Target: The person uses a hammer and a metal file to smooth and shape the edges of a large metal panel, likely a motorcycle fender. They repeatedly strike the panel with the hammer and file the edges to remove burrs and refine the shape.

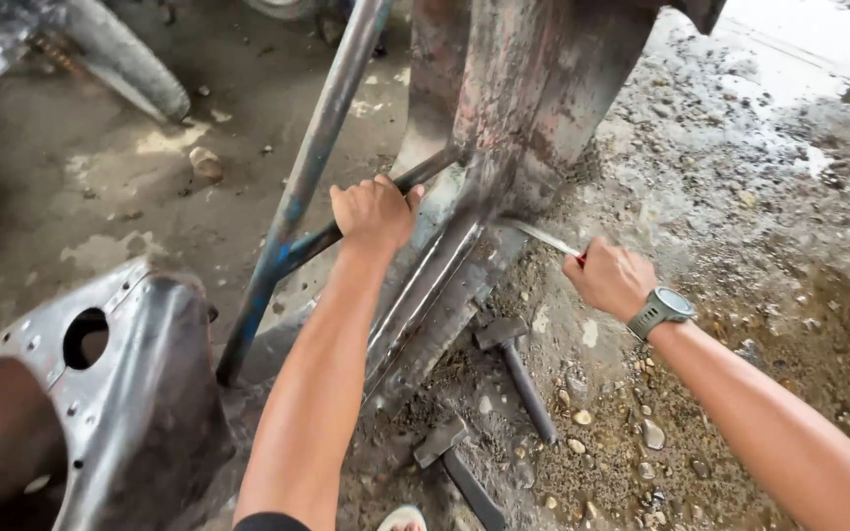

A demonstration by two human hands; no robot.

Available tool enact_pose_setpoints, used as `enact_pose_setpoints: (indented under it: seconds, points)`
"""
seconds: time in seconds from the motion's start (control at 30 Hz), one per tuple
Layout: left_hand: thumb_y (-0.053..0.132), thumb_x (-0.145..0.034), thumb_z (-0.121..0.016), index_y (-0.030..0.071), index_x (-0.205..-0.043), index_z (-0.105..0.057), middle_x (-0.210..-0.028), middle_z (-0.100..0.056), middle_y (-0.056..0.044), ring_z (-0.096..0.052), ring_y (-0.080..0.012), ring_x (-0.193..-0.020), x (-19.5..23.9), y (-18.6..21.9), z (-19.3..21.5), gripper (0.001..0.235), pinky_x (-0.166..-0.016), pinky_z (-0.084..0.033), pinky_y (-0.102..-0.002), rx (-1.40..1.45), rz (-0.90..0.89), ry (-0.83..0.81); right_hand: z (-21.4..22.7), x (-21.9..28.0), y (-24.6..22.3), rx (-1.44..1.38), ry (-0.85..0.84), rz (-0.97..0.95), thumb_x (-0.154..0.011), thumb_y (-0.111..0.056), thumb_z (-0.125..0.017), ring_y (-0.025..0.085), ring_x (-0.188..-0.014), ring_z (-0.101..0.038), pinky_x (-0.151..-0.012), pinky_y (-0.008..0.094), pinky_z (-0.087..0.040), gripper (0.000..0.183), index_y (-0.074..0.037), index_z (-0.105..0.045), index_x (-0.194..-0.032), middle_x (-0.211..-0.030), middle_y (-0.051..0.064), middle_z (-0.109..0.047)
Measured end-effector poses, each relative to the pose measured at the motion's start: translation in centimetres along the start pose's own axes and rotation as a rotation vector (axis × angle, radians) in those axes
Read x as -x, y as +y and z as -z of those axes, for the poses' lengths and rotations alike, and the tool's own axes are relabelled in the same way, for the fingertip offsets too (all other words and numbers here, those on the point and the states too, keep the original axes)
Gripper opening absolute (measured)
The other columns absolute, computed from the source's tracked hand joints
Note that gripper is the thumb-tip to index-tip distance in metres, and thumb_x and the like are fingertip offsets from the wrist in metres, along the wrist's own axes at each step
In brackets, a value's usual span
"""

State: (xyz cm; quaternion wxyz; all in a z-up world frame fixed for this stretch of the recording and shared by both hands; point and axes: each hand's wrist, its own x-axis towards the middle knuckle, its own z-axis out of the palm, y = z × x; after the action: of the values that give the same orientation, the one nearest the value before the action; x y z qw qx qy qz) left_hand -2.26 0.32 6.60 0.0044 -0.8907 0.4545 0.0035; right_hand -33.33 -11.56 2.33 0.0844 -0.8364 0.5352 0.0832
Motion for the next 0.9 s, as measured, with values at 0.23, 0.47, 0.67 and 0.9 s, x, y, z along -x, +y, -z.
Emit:
enact_pose_setpoints:
  seconds: [0.23,0.47,0.67,0.9]
  points:
    - [0.064,-0.1,-0.032,0.013,-0.113,-0.065,-0.106,-0.074,-0.01,-0.072,-0.0322,-0.098,-5.8,3.9,-2.9,0.062,-0.083,-0.047,-0.05,0.113,-0.098,0.05,7.3,-0.7,-3.3,0.04,0.197,-0.168,-0.104,-0.063,-0.029,0.048,-0.103,-0.07,-0.088,0.055,-0.052,0.071,-0.004,-0.067,-0.103,-0.102,0.028,-0.074]
    - [0.044,-0.104,-0.045,0.01,-0.101,-0.064,-0.088,-0.073,-0.008,-0.073,-0.0313,-0.081,-8.3,4.2,-7.3,0.039,-0.068,-0.048,-0.046,0.151,-0.129,0.245,6.5,-4.1,-3.2,0.324,0.668,-0.193,-0.111,-0.061,-0.036,0.038,-0.08,-0.074,-0.07,0.049,-0.057,0.063,-0.012,-0.067,-0.086,-0.08,0.017,-0.071]
    - [0.041,-0.102,-0.05,0.011,-0.102,-0.068,-0.09,-0.073,-0.006,-0.073,-0.0285,-0.086,-7.8,4.3,-7.0,0.035,-0.073,-0.05,-0.043,0.186,-0.089,0.324,-1.6,-3.6,0.6,0.808,0.882,-0.183,-0.104,-0.071,-0.04,0.016,-0.072,-0.072,-0.064,0.033,-0.053,0.056,-0.033,-0.069,-0.075,-0.067,-0.007,-0.065]
    - [0.034,-0.088,-0.062,0.007,-0.083,-0.067,-0.067,-0.064,-0.013,-0.065,-0.0345,-0.064,-9.1,5.5,-10.1,0.027,-0.062,-0.041,-0.046,0.307,0.023,0.646,5.1,-4.8,0.6,0.012,0.278,-0.238,-0.105,-0.076,-0.037,0.047,-0.096,-0.073,-0.078,0.054,-0.053,0.08,-0.01,-0.073,-0.076,-0.085,0.02,-0.077]
